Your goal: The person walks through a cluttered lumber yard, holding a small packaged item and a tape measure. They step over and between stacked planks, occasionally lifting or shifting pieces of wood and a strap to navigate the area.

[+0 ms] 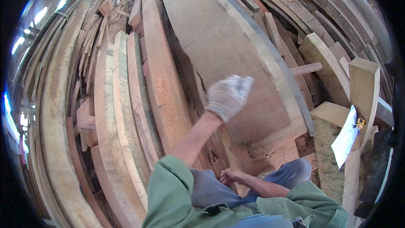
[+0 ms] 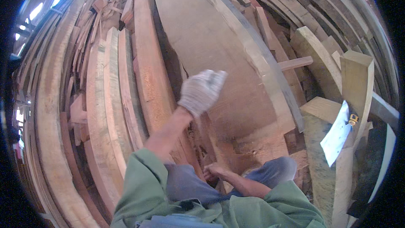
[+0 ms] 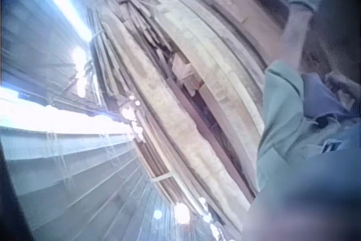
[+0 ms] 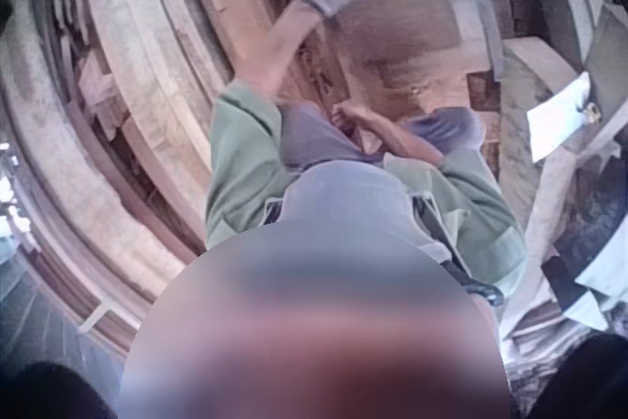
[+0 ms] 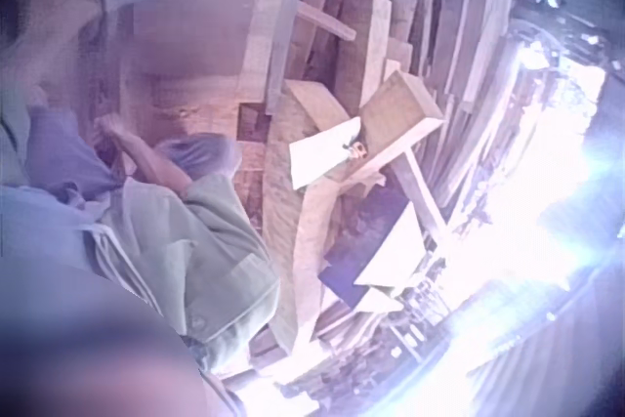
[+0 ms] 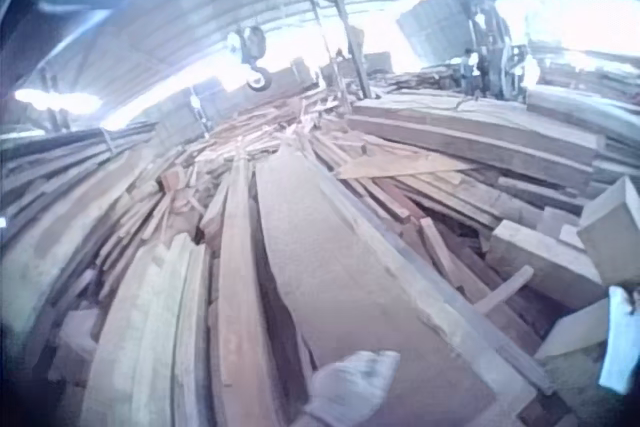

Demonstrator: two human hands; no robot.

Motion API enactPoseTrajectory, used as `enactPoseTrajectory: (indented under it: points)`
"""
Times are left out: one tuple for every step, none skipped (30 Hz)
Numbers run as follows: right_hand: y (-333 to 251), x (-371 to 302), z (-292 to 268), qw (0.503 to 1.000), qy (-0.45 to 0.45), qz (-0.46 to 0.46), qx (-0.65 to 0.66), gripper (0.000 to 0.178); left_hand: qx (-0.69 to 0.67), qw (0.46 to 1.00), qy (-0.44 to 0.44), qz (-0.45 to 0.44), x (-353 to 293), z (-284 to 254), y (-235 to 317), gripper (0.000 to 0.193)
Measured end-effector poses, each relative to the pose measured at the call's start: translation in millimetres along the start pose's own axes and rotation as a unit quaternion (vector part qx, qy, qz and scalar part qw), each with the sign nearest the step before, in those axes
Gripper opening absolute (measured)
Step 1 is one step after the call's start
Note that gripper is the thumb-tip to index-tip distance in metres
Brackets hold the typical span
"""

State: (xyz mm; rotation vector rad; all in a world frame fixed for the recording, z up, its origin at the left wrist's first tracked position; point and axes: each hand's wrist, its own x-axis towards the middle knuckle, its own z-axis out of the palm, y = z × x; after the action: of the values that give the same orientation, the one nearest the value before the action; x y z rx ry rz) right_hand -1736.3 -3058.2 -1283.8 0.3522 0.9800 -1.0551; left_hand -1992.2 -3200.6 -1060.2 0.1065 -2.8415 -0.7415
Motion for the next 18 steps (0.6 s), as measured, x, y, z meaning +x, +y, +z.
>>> enactPoseTrajectory:
  points:
    - [-9, -5, -4, 0.993, 0.008, -0.095, -0.067, 0.026, 0.004, 0.999, 0.022, -0.037, -5, -4, -22, 0.041]
    - [-23, -11, -6, 0.978, 0.055, -0.143, -0.140, 0.024, 0.020, 0.998, 0.021, -0.056, -8, -7, -44, 0.043]
    - [-39, -20, -5, 0.972, 0.032, -0.208, -0.102, 0.024, 0.040, 0.997, 0.028, -0.063, -12, -10, -69, 0.045]
    - [-58, -31, -5, 0.974, 0.051, -0.210, -0.070, 0.024, 0.002, 0.970, -0.009, -0.242, -13, -8, -93, 0.049]
    - [-81, -44, -3, 0.953, 0.060, -0.285, -0.085, 0.027, 0.034, 0.961, -0.031, -0.271, -17, -5, -116, 0.052]
    - [-104, -62, -2, 0.944, 0.086, -0.303, -0.092, 0.029, 0.075, 0.945, -0.067, -0.311, -23, -3, -140, 0.055]
    - [-121, -84, -5, 0.913, 0.107, -0.385, -0.085, 0.028, 0.098, 0.932, -0.124, -0.325, -26, 2, -163, 0.057]
    - [-130, -109, -8, 0.888, 0.134, -0.434, -0.068, 0.026, 0.127, 0.913, -0.191, -0.337, -36, 11, -184, 0.059]
    - [-137, -138, -21, 0.858, 0.141, -0.484, -0.099, 0.028, 0.143, 0.901, -0.202, -0.358, -48, 24, -200, 0.060]
    - [-146, -165, -39, 0.836, 0.182, -0.494, -0.151, 0.029, 0.162, 0.888, -0.214, -0.374, -56, 39, -214, 0.062]
    - [-150, -190, -59, 0.811, 0.208, -0.524, -0.159, 0.030, 0.189, 0.872, -0.233, -0.387, -65, 56, -225, 0.063]
    - [-149, -212, -83, 0.815, 0.255, -0.494, -0.161, 0.031, 0.167, 0.856, -0.267, -0.410, -76, 77, -234, 0.067]
    - [-147, -230, -113, 0.796, 0.320, -0.473, -0.198, 0.030, 0.020, 0.822, -0.250, -0.511, -91, 103, -236, 0.066]
    - [-144, -246, -146, 0.753, 0.376, -0.480, -0.246, 0.030, -0.113, 0.762, -0.230, -0.595, -104, 133, -232, 0.067]
    - [-140, -252, -178, 0.755, 0.403, -0.469, -0.219, 0.036, -0.239, 0.667, -0.203, -0.676, -118, 156, -227, 0.068]
    - [-131, -253, -209, 0.757, 0.476, -0.388, -0.222, 0.039, -0.236, 0.680, -0.200, -0.665, -129, 176, -219, 0.069]
    - [-119, -252, -238, 0.738, 0.528, -0.345, -0.241, 0.041, -0.239, 0.681, -0.193, -0.665, -144, 194, -206, 0.069]
    - [-103, -244, -263, 0.737, 0.555, -0.298, -0.245, 0.042, -0.243, 0.682, -0.180, -0.666, -160, 208, -191, 0.069]
